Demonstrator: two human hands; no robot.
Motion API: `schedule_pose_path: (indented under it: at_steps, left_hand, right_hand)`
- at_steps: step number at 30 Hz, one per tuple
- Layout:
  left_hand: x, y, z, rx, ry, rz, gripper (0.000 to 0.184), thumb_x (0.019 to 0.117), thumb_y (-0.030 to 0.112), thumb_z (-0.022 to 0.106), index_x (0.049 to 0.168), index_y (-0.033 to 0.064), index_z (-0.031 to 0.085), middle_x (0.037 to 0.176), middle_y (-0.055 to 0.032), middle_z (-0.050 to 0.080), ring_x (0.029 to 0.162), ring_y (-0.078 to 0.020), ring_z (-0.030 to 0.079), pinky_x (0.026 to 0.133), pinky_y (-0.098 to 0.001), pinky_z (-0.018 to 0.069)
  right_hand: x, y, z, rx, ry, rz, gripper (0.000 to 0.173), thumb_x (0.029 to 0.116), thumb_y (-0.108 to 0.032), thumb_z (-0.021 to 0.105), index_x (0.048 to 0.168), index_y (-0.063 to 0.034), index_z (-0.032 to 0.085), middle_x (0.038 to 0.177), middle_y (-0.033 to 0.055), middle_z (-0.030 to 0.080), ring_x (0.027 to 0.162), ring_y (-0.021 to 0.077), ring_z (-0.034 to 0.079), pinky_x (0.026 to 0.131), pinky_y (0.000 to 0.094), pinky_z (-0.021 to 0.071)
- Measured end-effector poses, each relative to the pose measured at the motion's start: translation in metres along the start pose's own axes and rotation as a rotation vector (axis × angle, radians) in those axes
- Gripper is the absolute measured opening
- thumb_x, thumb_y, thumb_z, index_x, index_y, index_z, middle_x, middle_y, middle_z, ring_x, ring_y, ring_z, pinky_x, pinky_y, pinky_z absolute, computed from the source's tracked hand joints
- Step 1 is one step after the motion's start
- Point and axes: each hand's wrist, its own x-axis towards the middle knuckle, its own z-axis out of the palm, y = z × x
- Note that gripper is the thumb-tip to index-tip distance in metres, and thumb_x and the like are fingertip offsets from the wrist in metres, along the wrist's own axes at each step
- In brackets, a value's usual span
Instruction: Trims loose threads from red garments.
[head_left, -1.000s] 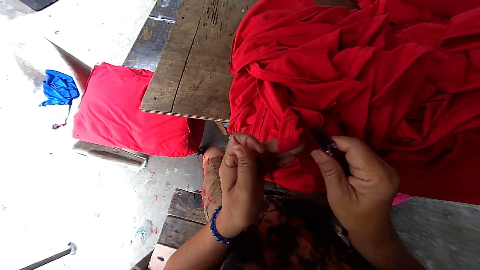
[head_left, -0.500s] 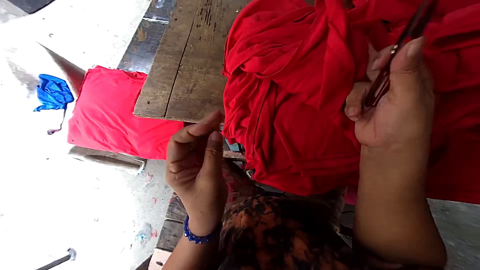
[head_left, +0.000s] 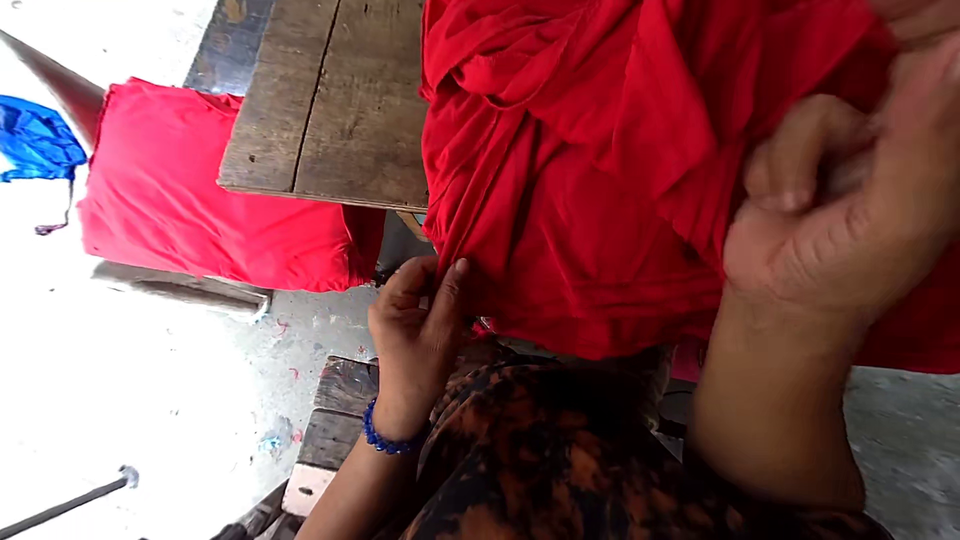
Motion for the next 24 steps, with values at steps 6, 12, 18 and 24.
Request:
schedule_pose_path:
  at_steps: [6,12,18,24]
  left_hand:
    - [0.006,0.037,-0.005,-0.481,-0.02,-0.128,0.031,0.11,0.019,0.044,0.093,0.0126,0.069,0.079,0.0038,0.068,0.071,-0.0034,0.066,0.066,-0.0213,0.0583]
    - [0.007,0.038,-0.001,-0.619,-0.042,-0.157,0.034,0.1113,0.03,0.042,0.098,0.0139,0.069,0.084,0.0023,0.068,0.075,-0.004,0.067,0.068,-0.0213,0.0579]
    - [0.006,0.031,0.006,-0.701,-0.1,0.068,0.047,0.0761,0.014,0.09,0.115,0.0147,0.065,0.106,0.0031,0.073,0.094,-0.0065,0.072,0.083,-0.0255,0.0619]
    - [0.011,0.026,0.004,-0.374,0.003,0.282,0.023,0.085,-0.002,0.078,0.105,0.0068,0.072,0.1,0.0007,0.073,0.089,-0.008,0.071,0.08,-0.0269,0.0624]
  right_hand:
    - [-0.057,-0.023,0.03,-0.405,-0.595,-0.242,0.026,0.0846,-0.018,0.084,0.102,-0.0032,0.071,0.117,0.0077,0.06,0.101,0.005,0.06,0.085,0.0156,0.0525]
    - [-0.071,0.004,0.04,-0.334,-0.558,-0.161,0.006,0.0897,-0.001,0.072,0.093,0.004,0.07,0.092,0.0051,0.061,0.082,0.0003,0.059,0.072,0.0098,0.0505]
    - [-0.068,0.005,0.041,-0.152,-0.514,-0.06,0.006,0.0938,-0.008,0.072,0.092,-0.0064,0.066,0.093,-0.0038,0.062,0.086,-0.0021,0.06,0.075,0.0108,0.0527]
    - [-0.063,-0.001,0.037,0.024,-0.34,0.014,0.005,0.0998,-0.016,0.067,0.102,-0.0199,0.069,0.097,-0.0127,0.063,0.084,-0.0046,0.059,0.069,0.0105,0.0498]
